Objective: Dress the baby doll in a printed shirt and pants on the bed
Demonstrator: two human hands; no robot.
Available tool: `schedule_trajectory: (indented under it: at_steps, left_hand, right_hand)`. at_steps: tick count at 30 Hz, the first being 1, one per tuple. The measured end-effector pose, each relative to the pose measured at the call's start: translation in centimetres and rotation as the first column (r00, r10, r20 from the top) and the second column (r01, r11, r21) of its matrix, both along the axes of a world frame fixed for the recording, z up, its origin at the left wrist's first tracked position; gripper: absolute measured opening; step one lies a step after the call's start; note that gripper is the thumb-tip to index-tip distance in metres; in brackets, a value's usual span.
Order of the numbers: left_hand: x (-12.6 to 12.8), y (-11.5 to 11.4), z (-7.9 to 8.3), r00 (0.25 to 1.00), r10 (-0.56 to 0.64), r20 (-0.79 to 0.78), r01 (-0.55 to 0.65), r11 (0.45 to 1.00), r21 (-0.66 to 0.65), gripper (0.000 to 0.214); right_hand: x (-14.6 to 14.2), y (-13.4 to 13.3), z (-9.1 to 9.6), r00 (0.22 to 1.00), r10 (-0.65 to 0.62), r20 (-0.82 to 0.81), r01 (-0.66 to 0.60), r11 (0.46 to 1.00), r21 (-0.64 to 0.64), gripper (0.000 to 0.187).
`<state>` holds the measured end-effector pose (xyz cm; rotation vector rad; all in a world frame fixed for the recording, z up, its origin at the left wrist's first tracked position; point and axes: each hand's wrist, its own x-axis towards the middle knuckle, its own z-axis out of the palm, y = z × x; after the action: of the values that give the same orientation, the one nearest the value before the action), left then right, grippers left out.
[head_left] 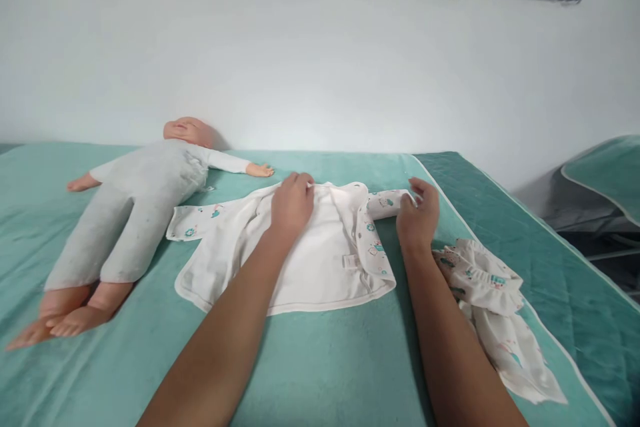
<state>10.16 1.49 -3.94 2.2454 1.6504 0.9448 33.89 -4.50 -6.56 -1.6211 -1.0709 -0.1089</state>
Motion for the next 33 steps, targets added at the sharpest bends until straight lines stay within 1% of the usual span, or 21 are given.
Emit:
schedule_trajectory:
  at_steps: [1, 3, 5, 6, 7, 9, 10, 11, 12, 15, 16, 18, 20, 22, 25, 26, 27, 29, 30, 31, 33]
  left_hand:
    - [0.4, -0.5, -0.2, 0.995, -0.070, 0.070, 0.074, 0.996, -0.059, 0.018]
    - [1.3, -1.6, -0.5, 0.958, -0.181, 0.223, 0.218, 0.963, -0.156, 0.017]
    - [2.1, -2.6, -0.7, 0.905, -0.247, 0.347, 0.330, 0.921, -0.207, 0.017]
    - [2.4, -3.0, -0.8, 0.886, -0.267, 0.379, 0.366, 0.905, -0.218, 0.016]
    - [2.7, -3.2, -0.9, 0.876, -0.282, 0.391, 0.386, 0.896, -0.219, 0.018]
    - [3.0, -3.3, -1.2, 0.878, -0.310, 0.364, 0.397, 0.897, -0.196, 0.024]
    - [3.1, -3.2, -1.3, 0.884, -0.321, 0.341, 0.395, 0.902, -0.175, 0.027]
    - [3.1, -3.1, -1.4, 0.887, -0.327, 0.325, 0.391, 0.907, -0.155, 0.031]
    - [3.0, -2.9, -1.6, 0.888, -0.328, 0.322, 0.387, 0.912, -0.139, 0.033]
    - [2.8, -2.5, -1.8, 0.871, -0.306, 0.385, 0.385, 0.911, -0.147, 0.035]
    - [2.8, -2.4, -1.8, 0.861, -0.289, 0.420, 0.386, 0.908, -0.166, 0.035]
    - [2.7, -2.4, -1.6, 0.835, -0.242, 0.495, 0.394, 0.890, -0.229, 0.038]
    - [2.8, -2.3, -1.2, 0.793, -0.171, 0.585, 0.408, 0.861, -0.302, 0.047]
    - [2.9, -2.2, -0.8, 0.720, -0.103, 0.686, 0.446, 0.826, -0.344, 0.057]
    - [3.0, -2.0, -0.4, 0.589, -0.040, 0.807, 0.522, 0.781, -0.342, 0.063]
    - [3.1, -1.9, -0.3, 0.552, -0.026, 0.833, 0.546, 0.766, -0.338, 0.063]
    - [3.1, -1.8, -0.2, 0.518, -0.008, 0.855, 0.567, 0.752, -0.337, 0.062]
    - [3.0, -1.6, -0.1, 0.438, 0.046, 0.898, 0.612, 0.717, -0.335, 0.059]
    - [2.9, -1.5, -0.1, 0.379, 0.083, 0.922, 0.640, 0.696, -0.326, 0.058]
    - [2.8, -1.4, -0.1, 0.306, 0.122, 0.944, 0.672, 0.675, -0.305, 0.057]
    - [2.7, -1.2, 0.0, 0.137, 0.196, 0.971, 0.727, 0.646, -0.233, 0.056]
  right_hand:
    - [-0.4, 0.2, -0.1, 0.997, 0.083, 0.004, -0.082, 0.994, -0.066, 0.038]
    - [-1.0, 0.4, -0.2, 0.978, 0.206, 0.042, -0.191, 0.953, -0.234, 0.037]
    - [-1.4, 0.5, -0.1, 0.968, 0.235, 0.089, -0.188, 0.913, -0.361, 0.036]
    - [-1.6, 0.4, 0.1, 0.970, 0.226, 0.094, -0.176, 0.910, -0.376, 0.036]
    - [-1.8, 0.2, 0.3, 0.973, 0.214, 0.081, -0.172, 0.919, -0.355, 0.035]
    - [-2.2, -0.2, 0.8, 0.978, 0.210, 0.018, -0.198, 0.943, -0.269, 0.032]
    - [-2.6, -0.4, 1.1, 0.974, 0.226, -0.020, -0.224, 0.945, -0.239, 0.033]
    - [-3.0, -0.5, 1.3, 0.967, 0.249, -0.049, -0.254, 0.938, -0.238, 0.033]
    - [-3.4, -0.7, 1.4, 0.961, 0.268, -0.065, -0.276, 0.924, -0.266, 0.035]
    - [-4.5, -0.7, 1.4, 0.954, 0.298, -0.046, -0.289, 0.863, -0.414, 0.037]
    - [-4.8, -0.6, 1.3, 0.950, 0.309, -0.031, -0.291, 0.849, -0.440, 0.035]
    - [-5.1, -0.4, 1.1, 0.934, 0.358, -0.009, -0.327, 0.843, -0.427, 0.026]
    - [-5.4, -0.5, 1.0, 0.898, 0.441, 0.001, -0.410, 0.836, -0.366, 0.023]
    - [-5.8, -0.7, 1.2, 0.851, 0.526, -0.015, -0.503, 0.805, -0.315, 0.028]
    - [-6.6, -1.4, 1.8, 0.761, 0.635, -0.133, -0.643, 0.714, -0.277, 0.026]
    - [-6.9, -1.7, 2.0, 0.744, 0.647, -0.168, -0.666, 0.698, -0.264, 0.024]
    - [-7.0, -1.9, 2.2, 0.745, 0.642, -0.182, -0.666, 0.700, -0.257, 0.021]
    - [-7.2, -2.5, 2.4, 0.803, 0.582, -0.126, -0.591, 0.751, -0.294, 0.015]
    - [-7.2, -2.9, 2.5, 0.841, 0.536, -0.068, -0.524, 0.778, -0.347, 0.013]
    - [-7.2, -3.3, 2.5, 0.871, 0.492, -0.004, -0.448, 0.791, -0.417, 0.014]
    - [-7.3, -4.2, 2.6, 0.896, 0.429, 0.117, -0.295, 0.771, -0.564, 0.021]
